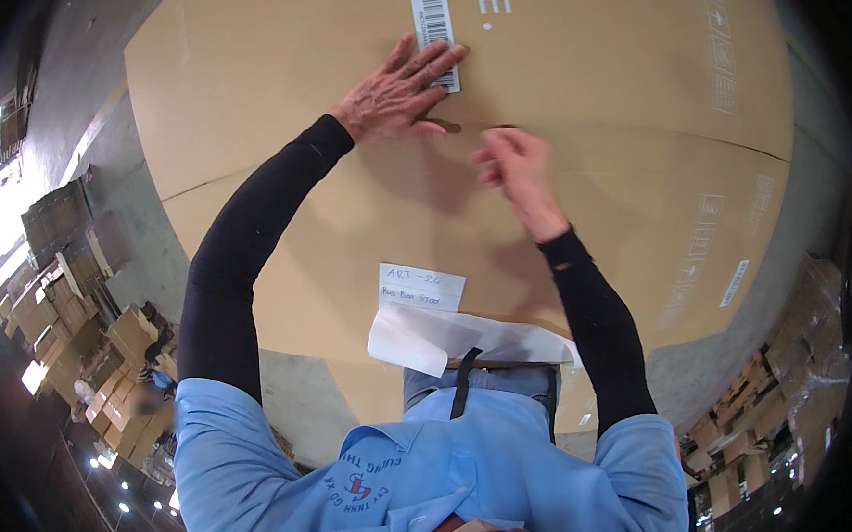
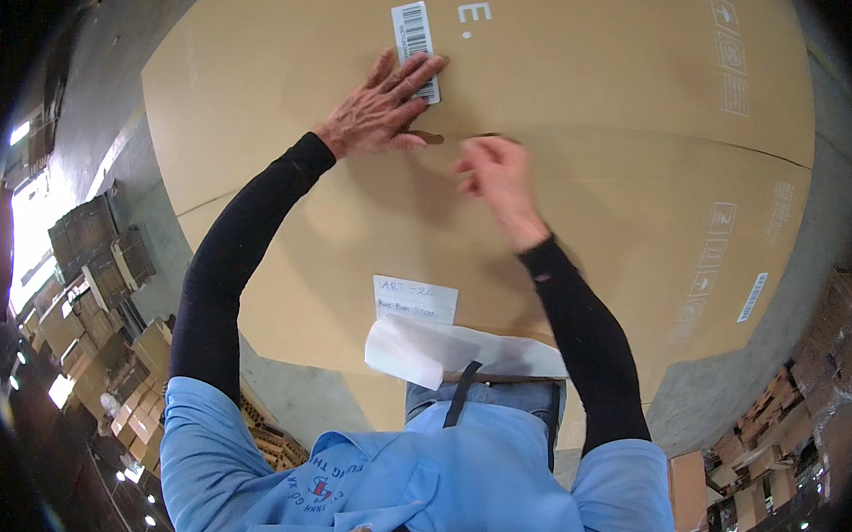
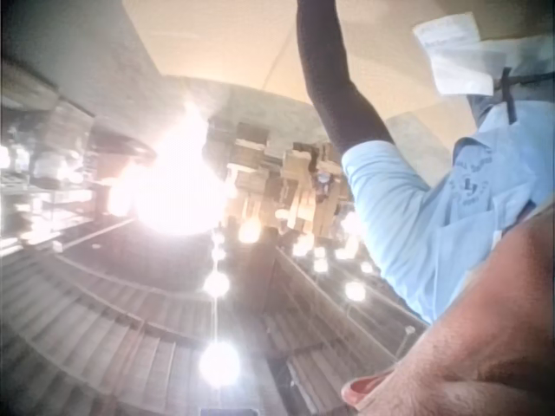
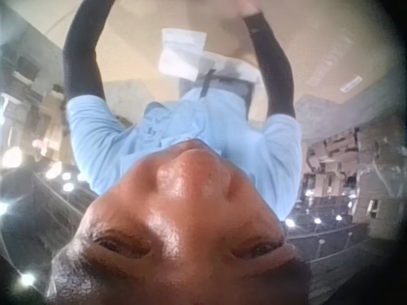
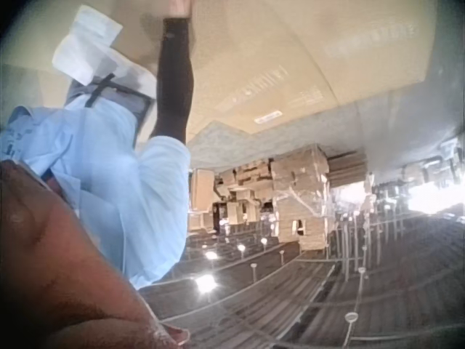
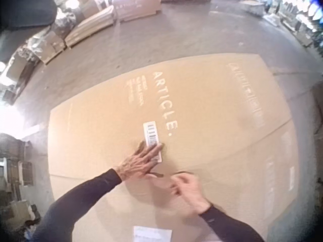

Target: The person repeatedly peels barcode labels from a roll and sticks them onto flat cardboard boxes. They smooth each label with their hands and move to the next box, continuing the process throughout the clip.

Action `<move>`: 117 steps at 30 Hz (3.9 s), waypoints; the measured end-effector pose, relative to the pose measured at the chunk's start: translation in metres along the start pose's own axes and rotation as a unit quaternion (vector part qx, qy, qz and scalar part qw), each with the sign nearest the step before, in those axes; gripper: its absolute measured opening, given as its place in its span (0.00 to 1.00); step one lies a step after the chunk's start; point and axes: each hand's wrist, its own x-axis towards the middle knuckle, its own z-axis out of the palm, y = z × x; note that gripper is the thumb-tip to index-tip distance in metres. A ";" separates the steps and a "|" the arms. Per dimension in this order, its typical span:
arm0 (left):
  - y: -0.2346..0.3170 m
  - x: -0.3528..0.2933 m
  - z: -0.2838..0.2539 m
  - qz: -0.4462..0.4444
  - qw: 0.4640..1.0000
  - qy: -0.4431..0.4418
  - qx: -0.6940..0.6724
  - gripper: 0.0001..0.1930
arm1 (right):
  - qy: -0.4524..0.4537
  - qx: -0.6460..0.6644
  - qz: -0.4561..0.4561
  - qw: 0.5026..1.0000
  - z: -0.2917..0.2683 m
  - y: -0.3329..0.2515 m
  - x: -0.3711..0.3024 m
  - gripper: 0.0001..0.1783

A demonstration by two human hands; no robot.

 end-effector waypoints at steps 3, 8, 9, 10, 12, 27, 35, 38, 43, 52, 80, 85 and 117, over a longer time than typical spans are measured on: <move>0.014 -0.008 0.000 0.026 0.999 -0.018 -0.026 0.33 | 0.220 -0.108 -0.222 0.944 -0.059 0.007 -0.008 0.10; 0.034 -0.019 0.004 0.083 0.994 -0.024 -0.064 0.26 | 0.349 -0.321 -0.390 0.790 -0.113 0.018 -0.005 0.11; 0.038 -0.022 0.003 0.108 0.989 -0.073 -0.065 0.26 | 0.340 -0.388 -0.415 0.750 -0.114 0.020 -0.003 0.11; 0.043 -0.025 0.003 0.131 0.985 -0.076 -0.085 0.26 | 0.319 -0.463 -0.428 0.708 -0.114 0.022 -0.002 0.10; 0.051 -0.028 0.003 0.174 0.973 -0.096 -0.122 0.27 | 0.332 -0.424 -0.434 0.723 -0.112 0.025 -0.001 0.11; -0.062 0.073 0.004 -0.104 0.989 0.072 0.082 0.35 | 0.337 -0.441 -0.435 0.709 -0.112 0.028 0.002 0.12; 0.076 0.019 0.034 -0.199 0.975 0.098 0.004 0.35 | 0.339 -0.437 -0.454 0.699 -0.109 0.020 0.000 0.15; 0.156 -0.037 0.039 -0.245 0.968 -0.008 -0.054 0.34 | 0.340 -0.443 -0.443 0.702 -0.108 0.022 -0.001 0.16; 0.276 -0.145 0.035 -0.365 0.904 -0.003 -0.220 0.27 | 0.317 -0.429 -0.403 0.744 -0.112 0.021 0.002 0.17; 0.469 -0.227 0.062 -0.712 0.585 0.099 -0.376 0.38 | 0.114 -0.485 -0.421 0.758 -0.129 0.115 -0.113 0.24; 0.625 -0.383 -0.014 -0.641 0.690 -0.138 -0.307 0.34 | -0.032 -0.137 0.172 0.975 -0.180 0.274 -0.325 0.35; 0.717 -0.513 0.014 -0.732 0.611 -0.085 -0.289 0.40 | 0.096 -0.641 -0.174 0.741 -0.165 0.304 -0.336 0.41; 0.733 -0.543 0.152 -0.749 0.472 0.232 -0.403 0.36 | -0.098 -0.822 -0.442 0.345 -0.107 0.207 -0.355 0.32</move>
